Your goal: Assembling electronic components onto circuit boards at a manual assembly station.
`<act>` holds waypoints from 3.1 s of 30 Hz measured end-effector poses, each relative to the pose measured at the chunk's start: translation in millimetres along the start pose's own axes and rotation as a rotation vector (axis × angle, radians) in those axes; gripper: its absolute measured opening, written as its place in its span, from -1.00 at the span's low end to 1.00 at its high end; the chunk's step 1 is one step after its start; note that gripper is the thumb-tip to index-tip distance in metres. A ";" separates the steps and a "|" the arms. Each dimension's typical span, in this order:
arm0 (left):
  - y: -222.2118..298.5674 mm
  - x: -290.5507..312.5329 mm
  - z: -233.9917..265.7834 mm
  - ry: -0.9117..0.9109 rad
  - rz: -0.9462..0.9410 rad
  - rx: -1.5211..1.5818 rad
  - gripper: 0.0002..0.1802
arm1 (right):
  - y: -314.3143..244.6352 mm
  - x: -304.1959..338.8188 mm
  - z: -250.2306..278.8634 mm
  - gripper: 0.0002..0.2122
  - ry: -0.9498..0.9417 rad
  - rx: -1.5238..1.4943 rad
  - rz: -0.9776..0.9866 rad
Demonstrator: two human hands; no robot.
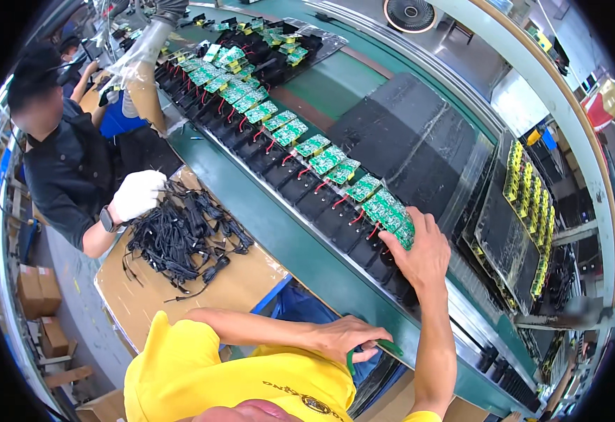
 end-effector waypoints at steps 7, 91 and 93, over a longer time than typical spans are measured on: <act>10.7 -9.5 1.8 -0.174 -0.021 -0.059 -0.60 | -47.1 -10.2 82.9 -0.39 0.003 0.121 0.035; 22.7 -213.7 -123.2 -0.108 0.051 -0.053 -0.26 | 442.7 488.7 189.9 -0.57 0.226 0.379 -1.296; 26.4 -216.7 -110.4 -0.112 0.098 -0.096 -0.26 | 398.2 463.4 186.3 -0.57 0.224 0.344 -1.260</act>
Point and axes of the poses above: each hand's wrist, its own x-axis away from the middle knuckle, its own z-axis out of the back of the hand, y = z × x, the point moved 1 cm from there along -x, towards the middle knuckle, and after that the axes turned 2 degrees about x, right-handed, at the moved point
